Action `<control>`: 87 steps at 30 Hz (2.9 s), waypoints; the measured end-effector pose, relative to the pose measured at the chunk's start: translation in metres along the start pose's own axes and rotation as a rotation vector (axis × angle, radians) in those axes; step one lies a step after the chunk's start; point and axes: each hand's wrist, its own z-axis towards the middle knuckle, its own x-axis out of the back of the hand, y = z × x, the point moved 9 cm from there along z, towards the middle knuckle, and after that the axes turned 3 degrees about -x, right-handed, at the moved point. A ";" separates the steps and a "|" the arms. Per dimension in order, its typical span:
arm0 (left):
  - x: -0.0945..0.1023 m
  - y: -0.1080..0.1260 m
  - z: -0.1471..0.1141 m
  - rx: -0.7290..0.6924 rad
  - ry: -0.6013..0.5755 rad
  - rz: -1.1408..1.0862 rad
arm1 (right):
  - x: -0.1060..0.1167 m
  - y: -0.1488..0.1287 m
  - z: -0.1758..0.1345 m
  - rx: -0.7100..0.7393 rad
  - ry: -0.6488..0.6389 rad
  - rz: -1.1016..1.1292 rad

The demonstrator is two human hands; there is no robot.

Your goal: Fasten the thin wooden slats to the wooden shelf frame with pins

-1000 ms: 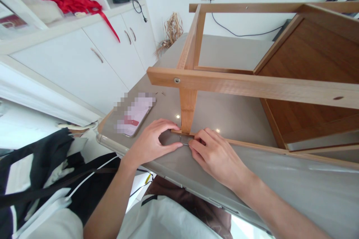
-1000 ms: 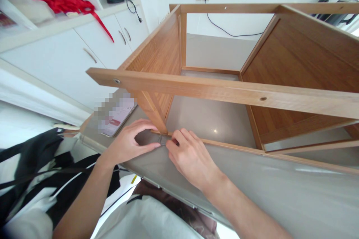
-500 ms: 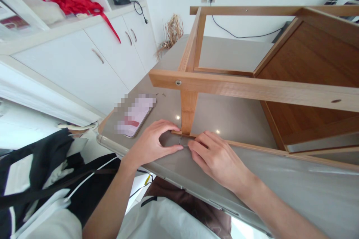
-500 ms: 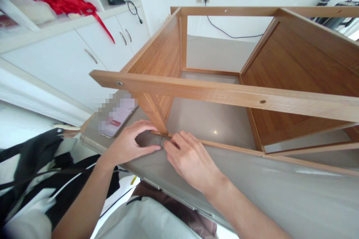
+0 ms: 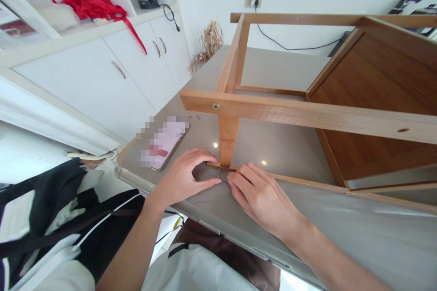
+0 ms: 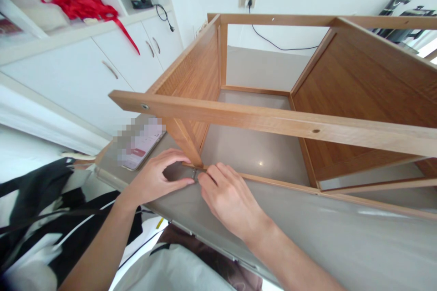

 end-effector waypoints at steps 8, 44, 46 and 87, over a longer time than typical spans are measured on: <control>0.001 0.001 0.000 -0.010 0.011 0.001 | 0.002 0.004 0.000 -0.035 0.047 -0.005; 0.002 0.003 0.001 -0.010 0.007 0.027 | 0.001 -0.002 0.001 0.005 -0.008 0.000; 0.002 0.002 0.001 -0.010 0.007 0.024 | 0.001 -0.002 0.001 0.010 0.000 -0.004; 0.001 0.002 0.000 0.001 0.010 0.007 | -0.006 0.005 -0.002 -0.058 -0.028 -0.038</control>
